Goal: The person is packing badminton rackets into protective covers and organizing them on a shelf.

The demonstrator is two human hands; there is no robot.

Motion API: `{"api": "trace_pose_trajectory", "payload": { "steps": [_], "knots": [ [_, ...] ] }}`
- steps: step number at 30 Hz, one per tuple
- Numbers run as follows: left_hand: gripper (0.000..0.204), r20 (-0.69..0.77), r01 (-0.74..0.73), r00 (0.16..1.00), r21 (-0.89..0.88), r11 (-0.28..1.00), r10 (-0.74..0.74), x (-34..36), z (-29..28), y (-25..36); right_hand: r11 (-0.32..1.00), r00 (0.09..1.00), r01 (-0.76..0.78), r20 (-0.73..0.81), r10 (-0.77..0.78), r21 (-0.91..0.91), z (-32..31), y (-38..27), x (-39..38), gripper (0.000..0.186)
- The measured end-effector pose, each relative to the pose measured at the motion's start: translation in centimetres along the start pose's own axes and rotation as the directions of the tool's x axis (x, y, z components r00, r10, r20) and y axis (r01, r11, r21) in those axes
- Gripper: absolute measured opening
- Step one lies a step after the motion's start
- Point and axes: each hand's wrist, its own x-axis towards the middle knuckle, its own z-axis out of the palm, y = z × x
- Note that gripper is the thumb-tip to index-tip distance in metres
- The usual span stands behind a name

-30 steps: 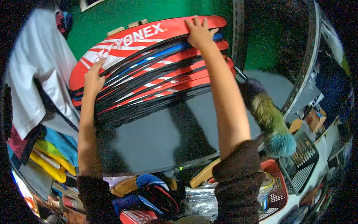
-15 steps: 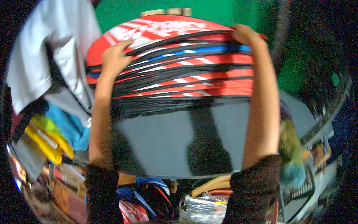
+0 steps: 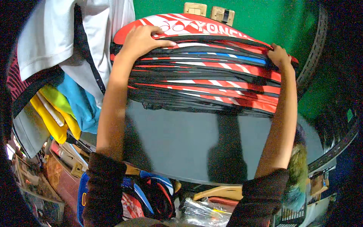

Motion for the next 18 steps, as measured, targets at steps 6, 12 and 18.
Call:
{"api": "trace_pose_trajectory", "payload": {
  "steps": [6,12,18],
  "knots": [
    [0.083,0.13,0.055,0.991,-0.109,0.993,-0.04,-0.5,-0.4,-0.3,0.994,0.999,0.049,-0.006,-0.05,-0.093,1.0,-0.4,-2.2,0.097],
    [0.087,0.263,0.099,0.961,-0.05,0.994,-0.082,-0.9,-1.3,1.3,0.996,0.989,-0.027,0.142,0.039,-0.09,-1.5,-0.7,-3.6,0.119],
    [0.061,0.139,-0.033,0.99,-0.053,0.998,0.04,-3.2,-5.8,7.5,0.943,0.933,0.323,-0.193,-0.303,0.082,-4.4,-3.0,-10.6,0.075]
  ]
}}
